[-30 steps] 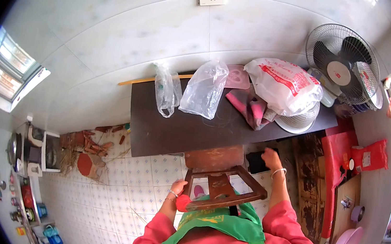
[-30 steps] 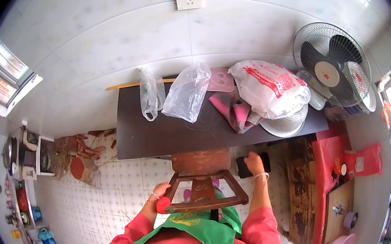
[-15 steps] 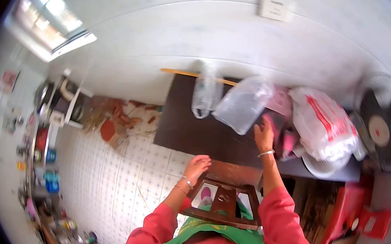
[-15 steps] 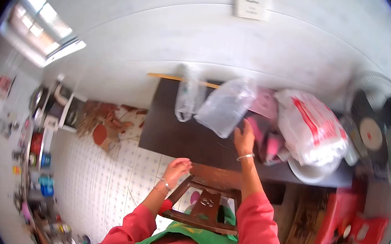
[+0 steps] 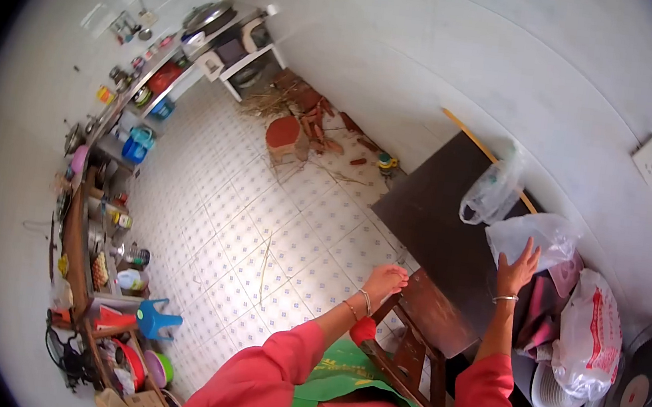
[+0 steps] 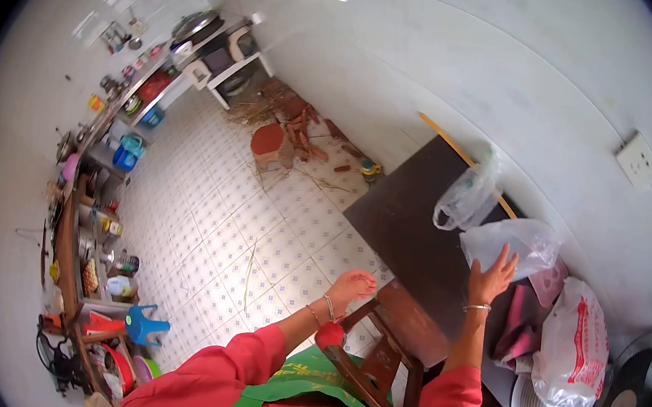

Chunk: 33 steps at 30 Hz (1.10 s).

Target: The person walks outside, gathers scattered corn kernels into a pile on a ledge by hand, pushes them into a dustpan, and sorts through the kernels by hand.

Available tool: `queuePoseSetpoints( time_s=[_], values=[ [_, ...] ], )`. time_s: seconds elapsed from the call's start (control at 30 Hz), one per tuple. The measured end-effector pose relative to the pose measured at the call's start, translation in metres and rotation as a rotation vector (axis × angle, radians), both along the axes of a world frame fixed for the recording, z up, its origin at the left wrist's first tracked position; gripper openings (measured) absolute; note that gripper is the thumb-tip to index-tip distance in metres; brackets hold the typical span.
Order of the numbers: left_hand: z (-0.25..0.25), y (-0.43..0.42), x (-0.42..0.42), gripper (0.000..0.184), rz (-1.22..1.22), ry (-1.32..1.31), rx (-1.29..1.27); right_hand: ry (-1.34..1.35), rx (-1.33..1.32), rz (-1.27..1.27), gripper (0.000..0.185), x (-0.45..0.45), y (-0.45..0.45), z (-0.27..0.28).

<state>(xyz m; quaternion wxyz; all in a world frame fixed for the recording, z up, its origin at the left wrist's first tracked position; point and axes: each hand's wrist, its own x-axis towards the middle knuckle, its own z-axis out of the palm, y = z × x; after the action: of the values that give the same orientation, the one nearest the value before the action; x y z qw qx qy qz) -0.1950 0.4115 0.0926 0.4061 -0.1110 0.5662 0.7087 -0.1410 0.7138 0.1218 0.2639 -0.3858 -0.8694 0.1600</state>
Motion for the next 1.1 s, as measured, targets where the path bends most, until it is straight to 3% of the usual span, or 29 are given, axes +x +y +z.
queuePoseSetpoints(
  time_s=[0.07,0.1,0.23,0.3,0.47,0.57,0.63,0.73,0.97,1.1],
  values=[
    [0.003,-0.013,-0.005,0.015,0.019,-0.011,0.037,-0.168,-0.024,-0.009,0.081,0.0,-0.006,-0.009],
    [0.001,-0.021,-0.005,0.015,0.002,0.01,0.035,-0.199,-0.042,0.026,0.072,0.003,-0.009,-0.018],
    [-0.01,-0.042,-0.018,0.014,0.007,0.014,0.079,-0.209,-0.129,0.064,0.059,0.012,0.0,-0.036],
    [-0.017,-0.052,-0.021,0.014,0.022,0.007,0.072,0.02,-0.014,0.153,0.047,0.011,-0.002,-0.042],
    [0.009,-0.068,-0.03,0.015,0.061,-0.038,0.032,0.277,-0.336,0.169,0.039,-0.017,-0.037,-0.003],
    [0.039,-0.073,-0.041,0.02,0.209,-0.14,0.397,0.431,-0.451,0.316,0.035,-0.036,-0.074,0.026],
    [0.046,-0.078,-0.05,0.02,0.25,-0.119,0.486,0.613,-0.831,0.336,0.031,-0.043,-0.116,0.064],
    [0.054,-0.091,-0.043,0.02,0.347,-0.071,0.579,0.591,-0.938,0.486,0.029,-0.04,-0.136,0.063],
    [0.065,-0.139,0.033,0.022,0.699,-0.416,0.769,0.61,-1.263,0.523,0.023,-0.029,-0.176,0.061],
    [0.083,-0.2,0.059,0.026,0.837,-0.323,0.904,0.689,-1.466,0.575,0.019,-0.04,-0.209,0.077]
  ],
)
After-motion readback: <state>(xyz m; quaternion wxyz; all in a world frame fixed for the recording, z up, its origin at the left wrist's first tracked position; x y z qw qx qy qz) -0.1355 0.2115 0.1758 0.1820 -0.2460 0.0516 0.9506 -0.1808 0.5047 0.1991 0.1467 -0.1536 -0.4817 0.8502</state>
